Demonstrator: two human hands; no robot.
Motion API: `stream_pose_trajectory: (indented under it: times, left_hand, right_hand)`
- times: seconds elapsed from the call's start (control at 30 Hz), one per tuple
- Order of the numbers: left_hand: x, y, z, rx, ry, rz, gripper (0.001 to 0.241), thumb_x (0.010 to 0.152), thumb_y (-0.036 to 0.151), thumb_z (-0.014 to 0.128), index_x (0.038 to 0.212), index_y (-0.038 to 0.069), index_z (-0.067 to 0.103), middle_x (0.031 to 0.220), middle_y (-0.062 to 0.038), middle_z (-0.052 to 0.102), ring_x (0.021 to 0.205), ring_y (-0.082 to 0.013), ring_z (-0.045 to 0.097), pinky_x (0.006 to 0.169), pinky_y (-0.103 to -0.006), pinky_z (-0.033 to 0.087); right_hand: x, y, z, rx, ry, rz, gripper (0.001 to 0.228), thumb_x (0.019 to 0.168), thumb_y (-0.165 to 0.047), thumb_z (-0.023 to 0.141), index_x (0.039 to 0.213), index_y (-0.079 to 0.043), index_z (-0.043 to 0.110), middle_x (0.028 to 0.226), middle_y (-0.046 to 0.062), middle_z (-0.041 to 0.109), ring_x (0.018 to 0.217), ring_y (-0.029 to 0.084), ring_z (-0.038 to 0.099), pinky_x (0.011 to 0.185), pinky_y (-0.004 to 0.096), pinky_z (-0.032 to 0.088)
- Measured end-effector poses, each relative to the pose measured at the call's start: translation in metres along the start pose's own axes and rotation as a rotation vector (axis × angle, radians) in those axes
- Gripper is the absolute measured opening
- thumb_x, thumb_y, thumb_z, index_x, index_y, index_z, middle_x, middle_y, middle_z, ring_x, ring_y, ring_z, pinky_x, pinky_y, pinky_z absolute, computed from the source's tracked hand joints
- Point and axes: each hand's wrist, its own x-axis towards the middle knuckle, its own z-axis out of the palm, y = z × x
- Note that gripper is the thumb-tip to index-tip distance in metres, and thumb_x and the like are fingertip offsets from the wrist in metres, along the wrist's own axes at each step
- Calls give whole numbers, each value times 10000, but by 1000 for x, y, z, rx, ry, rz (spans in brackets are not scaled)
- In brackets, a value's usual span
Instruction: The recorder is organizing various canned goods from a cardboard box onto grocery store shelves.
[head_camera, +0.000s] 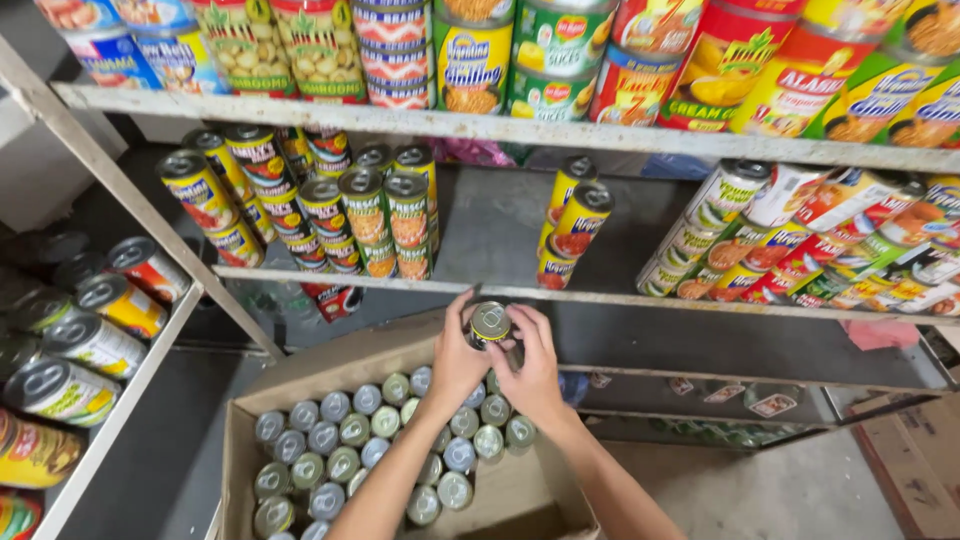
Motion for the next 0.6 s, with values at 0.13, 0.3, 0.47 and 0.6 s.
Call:
stream_pose_trajectory:
  times: [0.13,0.3,0.47,0.6]
  left_hand:
    - [-31,-15,-3,-43,-53,-93,912,722,148,877,1478,75,372,1233,-146,742,1112,-301,752,919,-384,598]
    - [-68,-33,-3,73,-76,-48,873,749,98,836,1491,57,376,1275,-179,719,1151,-363,715,952,-420,576]
    - [-93,-34,-7,76,-102,-64,862,713,81,850,1461,47,422,1235,-219,708,1126,-382,710,951,-436,568]
    - [-111,-36,-9,33,-129,-96,839,737,71,832,1471,40,427,1235,-211,715,1133,-370,709,975,-437,558]
  right_hand:
    - [-27,13,1,31,-74,127,673,777,-51,823,1383,-9,532,1330,183,568,1114,273,657,856,341,586]
    - [-63,24,2,168,-194,295,794,734,-96,870,1425,-18,487,1307,133,588,1109,227,667,870,322,588]
    - [-83,12,-1,165,-253,405,728,758,-121,856,1400,-30,526,1254,103,580,1066,208,668,830,315,591]
    - [-98,6,1,177,-267,515,628,753,-176,859,1311,-47,600,1195,64,597,994,173,677,767,290,590]
